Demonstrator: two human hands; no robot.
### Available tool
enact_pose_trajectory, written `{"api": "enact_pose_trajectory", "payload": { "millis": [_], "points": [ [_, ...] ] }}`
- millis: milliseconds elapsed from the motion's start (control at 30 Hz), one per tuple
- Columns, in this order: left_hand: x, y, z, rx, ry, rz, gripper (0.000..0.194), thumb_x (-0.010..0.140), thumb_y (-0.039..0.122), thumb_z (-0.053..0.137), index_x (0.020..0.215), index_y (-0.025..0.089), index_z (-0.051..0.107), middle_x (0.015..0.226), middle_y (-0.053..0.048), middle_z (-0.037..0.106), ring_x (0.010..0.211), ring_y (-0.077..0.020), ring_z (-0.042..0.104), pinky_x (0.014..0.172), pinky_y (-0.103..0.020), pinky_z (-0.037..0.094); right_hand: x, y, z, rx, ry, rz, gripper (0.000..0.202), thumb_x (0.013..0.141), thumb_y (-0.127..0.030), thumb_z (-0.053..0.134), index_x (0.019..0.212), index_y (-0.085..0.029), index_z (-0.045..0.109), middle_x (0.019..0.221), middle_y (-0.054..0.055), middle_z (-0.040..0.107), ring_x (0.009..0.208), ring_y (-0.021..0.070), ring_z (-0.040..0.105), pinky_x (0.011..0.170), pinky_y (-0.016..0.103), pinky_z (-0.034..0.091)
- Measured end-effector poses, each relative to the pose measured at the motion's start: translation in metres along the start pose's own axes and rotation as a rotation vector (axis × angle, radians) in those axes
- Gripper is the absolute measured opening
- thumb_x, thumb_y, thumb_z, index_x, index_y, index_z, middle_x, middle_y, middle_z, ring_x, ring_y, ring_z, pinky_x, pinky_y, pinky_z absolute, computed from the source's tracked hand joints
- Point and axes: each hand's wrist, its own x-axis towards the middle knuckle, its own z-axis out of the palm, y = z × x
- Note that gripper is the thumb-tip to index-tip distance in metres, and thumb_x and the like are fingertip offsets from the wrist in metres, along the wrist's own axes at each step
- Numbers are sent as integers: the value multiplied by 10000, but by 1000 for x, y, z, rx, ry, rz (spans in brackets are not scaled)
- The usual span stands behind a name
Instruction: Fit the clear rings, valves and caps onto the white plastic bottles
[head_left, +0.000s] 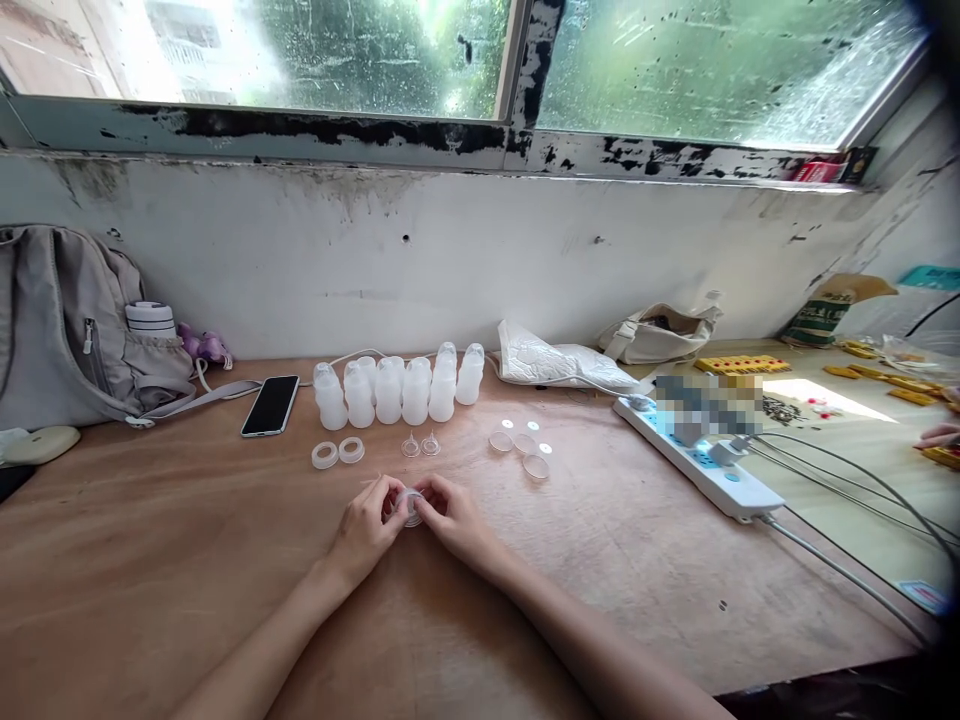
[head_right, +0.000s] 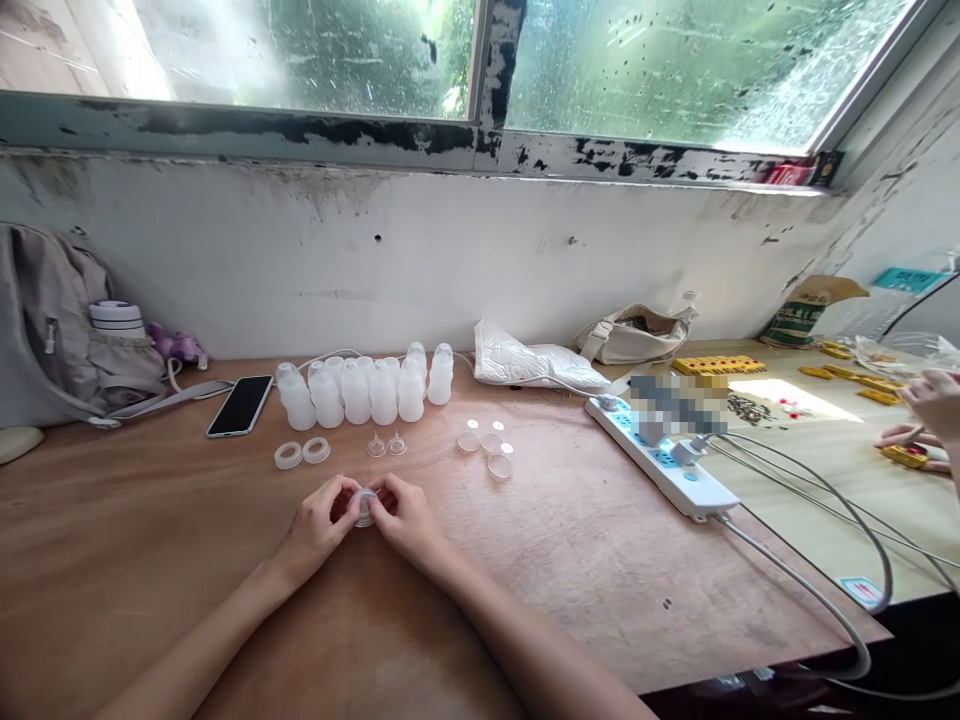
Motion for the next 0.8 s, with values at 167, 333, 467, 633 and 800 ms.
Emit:
{"api": "enact_pose_trajectory", "payload": {
  "millis": [167, 333, 467, 633, 800],
  "points": [
    [-3, 1, 4, 72, -30, 9, 46, 790, 240, 425, 759, 207, 433, 713, 5, 557, 648, -147, 548, 591, -254, 417, -3, -8, -2, -135, 23, -86, 78, 726, -117, 473, 694, -170, 520, 558, -41, 491, 516, 89, 452, 504, 196, 365],
    [-6, 1, 4, 51, -22, -5, 43, 810, 243, 389, 808, 214, 421, 720, 5, 558, 637, -144, 554, 588, -256, 423, -5, -4, 2, -180, 74, -166, 81, 735, -129, 459, 718, -175, 524, 613, -18, 523, 542, 99, 460, 526, 207, 379],
    [-5, 0, 4, -27, 1, 7, 136, 800, 232, 426, 934, 220, 450, 776, -6, 591, 653, -134, 561, 623, -258, 451, -4, 1, 3, -140, 108, -123, 195, 741, -125, 461, 916, -175, 533, 712, 11, 579, 603, 113, 518, 578, 227, 438],
    [-5, -4, 4, -16, 33, 61, 244, 710, 152, 496, 943, 222, 497, 847, -14, 602, 672, -133, 559, 633, -258, 474, -3, 3, 2, -107, 89, -188, 270, 681, -73, 473, 923, -183, 515, 822, 27, 590, 724, 130, 556, 671, 257, 478],
    [-5, -8, 3, 32, 39, 98, 264, 702, 115, 479, 944, 222, 488, 817, -12, 591, 679, -132, 561, 647, -259, 473, -3, 8, 4, -136, 73, -255, 292, 652, -39, 443, 896, -190, 494, 838, 30, 580, 772, 141, 558, 709, 273, 474]
  ]
}}
